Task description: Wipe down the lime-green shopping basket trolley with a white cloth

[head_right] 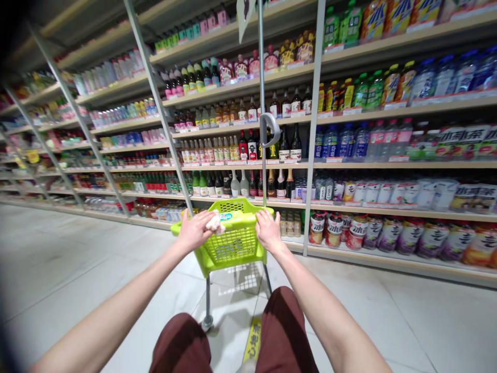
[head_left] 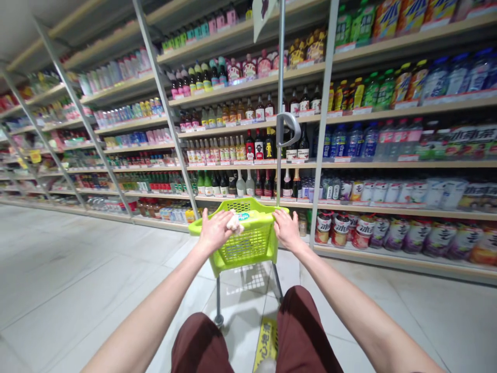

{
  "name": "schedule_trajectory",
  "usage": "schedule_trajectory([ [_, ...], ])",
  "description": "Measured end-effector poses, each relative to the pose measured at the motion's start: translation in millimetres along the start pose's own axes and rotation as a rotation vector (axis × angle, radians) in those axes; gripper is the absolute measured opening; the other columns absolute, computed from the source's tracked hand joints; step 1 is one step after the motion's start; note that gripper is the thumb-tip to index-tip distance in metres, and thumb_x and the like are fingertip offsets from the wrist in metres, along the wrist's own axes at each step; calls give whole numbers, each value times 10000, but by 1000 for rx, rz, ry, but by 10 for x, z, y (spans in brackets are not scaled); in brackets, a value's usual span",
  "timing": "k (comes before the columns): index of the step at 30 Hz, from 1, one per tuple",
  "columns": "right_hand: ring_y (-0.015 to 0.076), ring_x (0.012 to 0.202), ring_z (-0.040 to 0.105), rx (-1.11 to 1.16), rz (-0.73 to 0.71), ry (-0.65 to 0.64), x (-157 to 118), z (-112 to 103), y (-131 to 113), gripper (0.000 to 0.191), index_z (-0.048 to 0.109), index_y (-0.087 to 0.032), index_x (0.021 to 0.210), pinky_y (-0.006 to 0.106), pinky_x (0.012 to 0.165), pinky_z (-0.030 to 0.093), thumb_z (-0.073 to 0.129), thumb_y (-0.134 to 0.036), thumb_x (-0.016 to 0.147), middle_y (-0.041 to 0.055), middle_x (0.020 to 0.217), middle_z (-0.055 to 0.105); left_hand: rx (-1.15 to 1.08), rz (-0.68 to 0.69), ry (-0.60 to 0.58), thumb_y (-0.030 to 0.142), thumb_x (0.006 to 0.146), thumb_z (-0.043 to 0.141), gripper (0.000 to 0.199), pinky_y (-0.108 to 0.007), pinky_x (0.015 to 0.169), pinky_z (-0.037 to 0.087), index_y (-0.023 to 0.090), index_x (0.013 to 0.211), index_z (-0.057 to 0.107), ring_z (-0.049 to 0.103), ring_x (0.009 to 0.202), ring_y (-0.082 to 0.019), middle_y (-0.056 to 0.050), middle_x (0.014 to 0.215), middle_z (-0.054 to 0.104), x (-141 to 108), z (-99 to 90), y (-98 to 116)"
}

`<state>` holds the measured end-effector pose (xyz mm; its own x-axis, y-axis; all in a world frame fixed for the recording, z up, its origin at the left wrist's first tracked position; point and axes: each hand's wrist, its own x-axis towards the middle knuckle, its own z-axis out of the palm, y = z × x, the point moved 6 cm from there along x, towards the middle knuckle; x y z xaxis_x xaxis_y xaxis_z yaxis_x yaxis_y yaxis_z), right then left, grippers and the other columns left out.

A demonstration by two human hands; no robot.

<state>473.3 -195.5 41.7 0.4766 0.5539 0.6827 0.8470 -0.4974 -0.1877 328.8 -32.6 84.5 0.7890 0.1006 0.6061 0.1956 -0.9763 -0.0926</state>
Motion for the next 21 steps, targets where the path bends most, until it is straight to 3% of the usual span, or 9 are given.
schedule_trajectory([
  [3,238,1210,367,11,18,9,3,5,-47,362,495,-179,1162,548,999,119,372,-175,822,100,1252,492,20,-80,-5,249,741,480,334,-607,1024,86,256,1071,534,470,1128,-276,-43,1183,563,-20,-62,-84],
  [8,246,1204,378,43,-73,-23,16,66,-358,386,469,-176,1196,544,996,137,373,-168,822,107,1249,493,-44,-24,-2,232,733,482,361,-603,1021,107,232,1093,513,471,1124,-252,-59,1199,550,227,99,468],
  [11,254,1203,379,49,-95,-23,18,105,-472,385,465,-171,1201,546,995,148,376,-186,827,108,1248,493,-83,28,-9,264,741,481,352,-599,1025,99,232,1089,519,474,1123,-248,-63,1196,552,295,161,605],
  [13,256,1210,369,47,-74,-12,21,113,-435,382,463,-170,1203,552,993,151,374,-204,833,109,1254,487,-89,61,-19,261,745,476,336,-576,1041,91,236,1077,527,480,1117,-236,-52,1195,554,242,132,501],
  [18,253,1225,347,24,41,33,10,58,-59,369,476,-170,1188,572,990,133,360,-210,840,111,1267,474,-13,25,-68,212,735,466,342,-508,1064,126,239,1069,528,477,1123,-215,-39,1193,555,-1,-36,-34],
  [21,252,1225,347,12,91,50,-3,19,86,368,482,-163,1182,568,991,132,352,-198,840,110,1269,473,-6,45,-78,226,743,459,334,-509,1063,117,244,1071,521,474,1124,-219,-49,1192,552,16,-48,10],
])
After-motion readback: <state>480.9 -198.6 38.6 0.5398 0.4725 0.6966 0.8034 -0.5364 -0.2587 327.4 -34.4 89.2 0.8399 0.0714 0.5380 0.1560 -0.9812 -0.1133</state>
